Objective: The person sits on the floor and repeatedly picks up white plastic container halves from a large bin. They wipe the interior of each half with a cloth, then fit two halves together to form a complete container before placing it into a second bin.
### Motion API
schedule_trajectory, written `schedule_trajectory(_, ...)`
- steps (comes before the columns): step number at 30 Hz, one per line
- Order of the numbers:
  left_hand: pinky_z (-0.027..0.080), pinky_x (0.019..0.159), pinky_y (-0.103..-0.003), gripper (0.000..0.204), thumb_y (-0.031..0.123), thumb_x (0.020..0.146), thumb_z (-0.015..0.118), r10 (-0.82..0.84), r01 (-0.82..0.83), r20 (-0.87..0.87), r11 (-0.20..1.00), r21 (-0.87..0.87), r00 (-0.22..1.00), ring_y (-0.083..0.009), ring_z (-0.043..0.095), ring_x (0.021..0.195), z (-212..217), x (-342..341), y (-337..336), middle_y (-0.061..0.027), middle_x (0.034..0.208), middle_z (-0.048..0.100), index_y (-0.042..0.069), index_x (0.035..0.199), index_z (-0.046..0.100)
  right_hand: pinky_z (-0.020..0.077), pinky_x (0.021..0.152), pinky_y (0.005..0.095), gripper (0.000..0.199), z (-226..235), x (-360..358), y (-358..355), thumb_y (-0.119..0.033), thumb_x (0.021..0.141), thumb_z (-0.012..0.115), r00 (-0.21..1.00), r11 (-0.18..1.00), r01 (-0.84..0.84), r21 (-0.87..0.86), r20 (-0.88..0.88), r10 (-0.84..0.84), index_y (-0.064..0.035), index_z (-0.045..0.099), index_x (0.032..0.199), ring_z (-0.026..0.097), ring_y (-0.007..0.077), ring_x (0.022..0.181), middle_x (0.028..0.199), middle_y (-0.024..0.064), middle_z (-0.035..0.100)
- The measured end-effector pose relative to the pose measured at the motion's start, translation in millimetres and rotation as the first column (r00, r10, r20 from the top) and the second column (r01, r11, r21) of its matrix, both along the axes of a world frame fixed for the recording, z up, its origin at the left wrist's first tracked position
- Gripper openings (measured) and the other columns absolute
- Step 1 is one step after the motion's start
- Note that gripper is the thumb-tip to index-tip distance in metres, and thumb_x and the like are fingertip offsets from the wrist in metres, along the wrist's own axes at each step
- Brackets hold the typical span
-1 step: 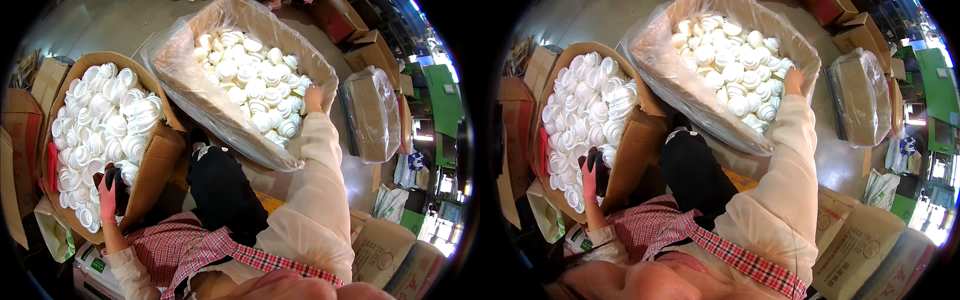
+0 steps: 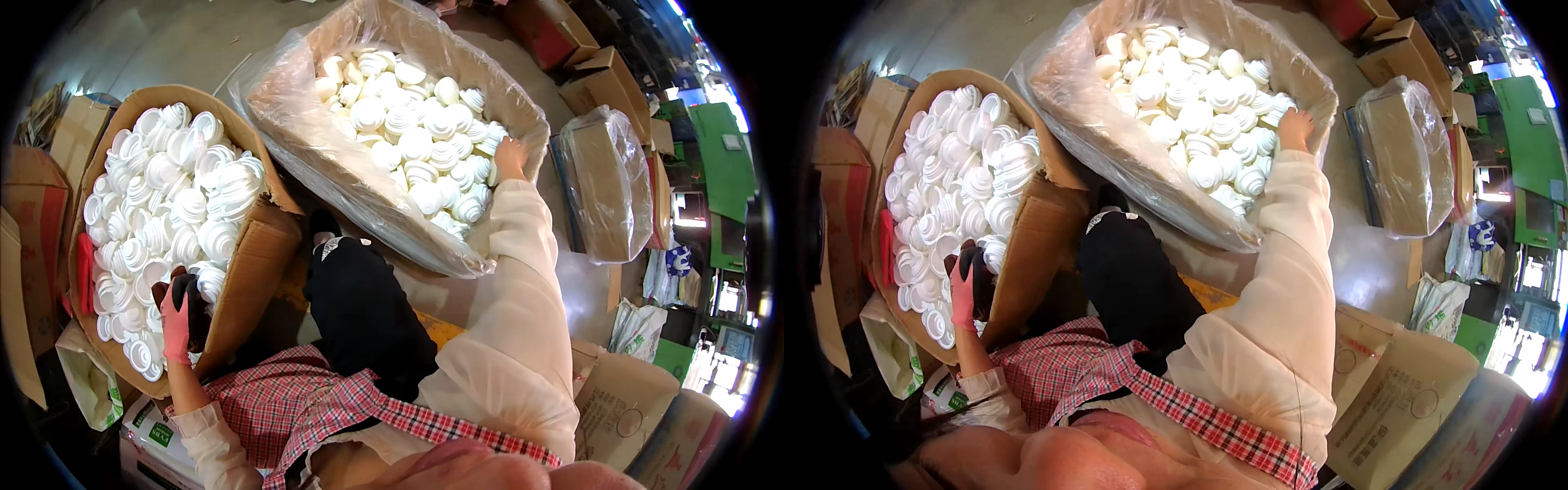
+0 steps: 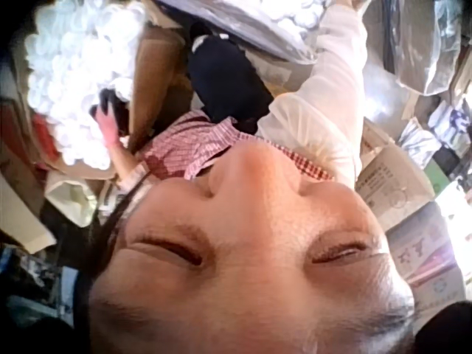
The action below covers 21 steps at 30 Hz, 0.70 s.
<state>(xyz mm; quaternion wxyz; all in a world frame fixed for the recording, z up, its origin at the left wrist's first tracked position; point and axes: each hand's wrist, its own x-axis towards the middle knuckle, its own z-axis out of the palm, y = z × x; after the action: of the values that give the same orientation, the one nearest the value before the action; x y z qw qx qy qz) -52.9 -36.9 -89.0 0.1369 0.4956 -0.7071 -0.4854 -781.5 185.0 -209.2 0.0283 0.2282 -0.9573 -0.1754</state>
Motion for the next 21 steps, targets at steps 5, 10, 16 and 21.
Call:
schedule_trajectory(5, 0.043, 0.084, -0.028, 0.028, 0.015, 0.091, 0.054, 0.059, -0.055, 0.054, 0.996, -0.072, 0.997, -0.0183, 0.055, 0.09, 9.7, -1.1, 6.9, -0.0089, 0.101, 0.062, -0.001, 0.113, 0.057, 0.0469, 0.088, 0.0451, 0.04, 28.9, 73.5, -40.3, -0.023, 0.082, 0.056, 0.965, 0.958, -0.261, -0.115, -0.025, 0.26, -0.0129, 0.055, 0.121, 0.048, 0.0346, 0.117, 0.127, 0.0167, 0.049)
schedule_trajectory(10, 0.044, 0.087, -0.032, 0.031, 0.012, 0.089, 0.054, 0.003, -0.003, 0.0, 0.963, -0.269, 1.0, -0.0244, 0.058, 0.097, 24.6, 2.4, 11.4, -0.013, 0.105, 0.063, -0.002, 0.117, 0.056, 0.0463, 0.088, 0.0404, 0.02, 111.9, 234.9, -96.1, -0.011, 0.08, 0.064, 0.621, 0.346, -0.54, -0.767, -0.086, 0.779, -0.0061, 0.065, 0.099, 0.056, 0.0329, 0.105, 0.117, 0.0163, 0.058)
schedule_trajectory(16, 0.046, 0.081, -0.034, 0.023, 0.01, 0.085, 0.054, -0.017, -0.035, -0.138, 0.929, -0.368, 0.99, -0.0261, 0.059, 0.09, 40.8, 7.0, 10.8, -0.0141, 0.097, 0.063, -0.001, 0.106, 0.059, 0.0481, 0.074, 0.0408, 0.021, 203.3, 448.8, -149.4, -0.018, 0.079, 0.063, -0.232, -0.195, -0.554, -0.809, -0.075, 0.97, -0.0065, 0.06, 0.096, 0.058, 0.0317, 0.088, 0.091, 0.0123, 0.058)
schedule_trajectory(21, 0.047, 0.076, -0.035, 0.021, 0.015, 0.087, 0.053, -0.074, -0.043, -0.217, 0.871, -0.489, 0.973, -0.0271, 0.06, 0.086, 36.4, 8.4, 20.4, -0.0133, 0.095, 0.062, 0.001, 0.101, 0.06, 0.0487, 0.068, 0.0419, 0.018, 179.9, 564.2, -167.6, -0.019, 0.077, 0.062, -0.676, -0.413, -0.54, -0.734, 0.086, 0.732, -0.0073, 0.063, 0.09, 0.06, 0.0325, 0.08, 0.084, 0.0132, 0.061)
